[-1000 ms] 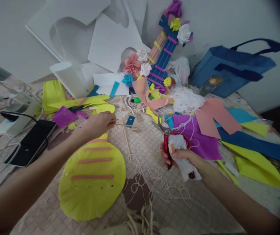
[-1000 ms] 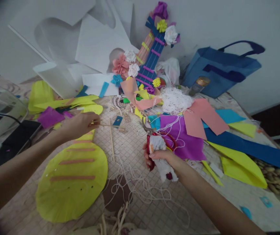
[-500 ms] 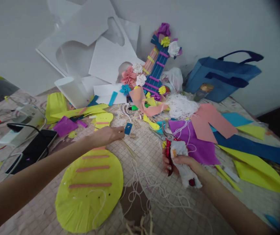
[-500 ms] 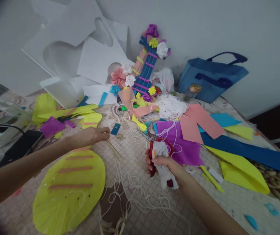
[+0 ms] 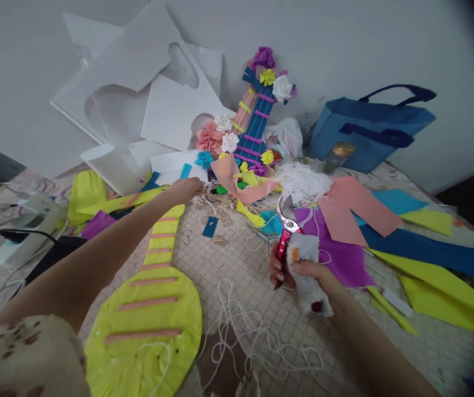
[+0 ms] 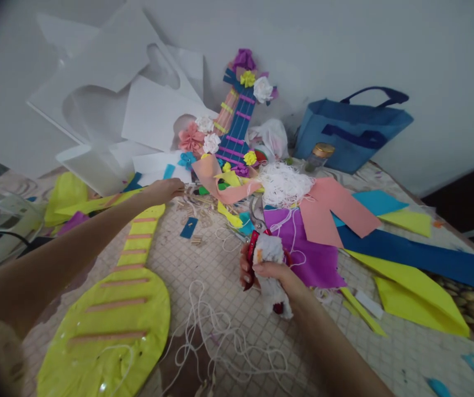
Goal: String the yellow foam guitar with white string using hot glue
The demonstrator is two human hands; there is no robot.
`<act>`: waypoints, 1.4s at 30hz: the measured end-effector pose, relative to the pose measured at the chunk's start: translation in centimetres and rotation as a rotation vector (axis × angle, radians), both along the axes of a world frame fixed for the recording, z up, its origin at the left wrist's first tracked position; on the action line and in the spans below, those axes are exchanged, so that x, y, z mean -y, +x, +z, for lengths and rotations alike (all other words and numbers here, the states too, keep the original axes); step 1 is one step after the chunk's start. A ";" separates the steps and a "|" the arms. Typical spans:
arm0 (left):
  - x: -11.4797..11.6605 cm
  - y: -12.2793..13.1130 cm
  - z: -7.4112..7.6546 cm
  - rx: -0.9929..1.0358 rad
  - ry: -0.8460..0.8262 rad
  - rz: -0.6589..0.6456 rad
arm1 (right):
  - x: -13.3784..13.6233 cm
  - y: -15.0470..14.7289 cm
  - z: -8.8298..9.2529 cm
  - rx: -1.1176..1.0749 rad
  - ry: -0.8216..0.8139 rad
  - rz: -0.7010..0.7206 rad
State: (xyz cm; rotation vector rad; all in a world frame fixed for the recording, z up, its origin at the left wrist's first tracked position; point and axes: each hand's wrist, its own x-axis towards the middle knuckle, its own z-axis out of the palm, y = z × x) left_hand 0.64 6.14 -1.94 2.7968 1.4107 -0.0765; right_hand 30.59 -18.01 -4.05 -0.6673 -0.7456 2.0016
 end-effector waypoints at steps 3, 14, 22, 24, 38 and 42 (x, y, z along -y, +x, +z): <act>-1.1 0.5 -0.9 -0.001 -0.003 0.029 | 0.2 0.2 0.2 0.020 -0.013 -0.013; 3.9 2.9 0.3 0.132 -0.026 -0.026 | 0.0 0.7 -1.8 -0.009 -0.035 0.017; 5.7 5.1 -1.5 0.185 -0.123 -0.120 | 0.2 0.5 -1.5 0.021 -0.015 0.008; 6.2 4.9 -1.1 0.189 -0.122 -0.098 | 0.5 0.4 -1.1 0.022 -0.041 -0.034; 13.1 2.9 -0.7 0.342 -0.173 -0.003 | 1.6 -0.8 -0.5 0.084 -0.075 -0.082; 14.5 2.0 0.1 0.664 -0.569 0.116 | 2.0 -1.4 0.3 0.209 -0.062 -0.100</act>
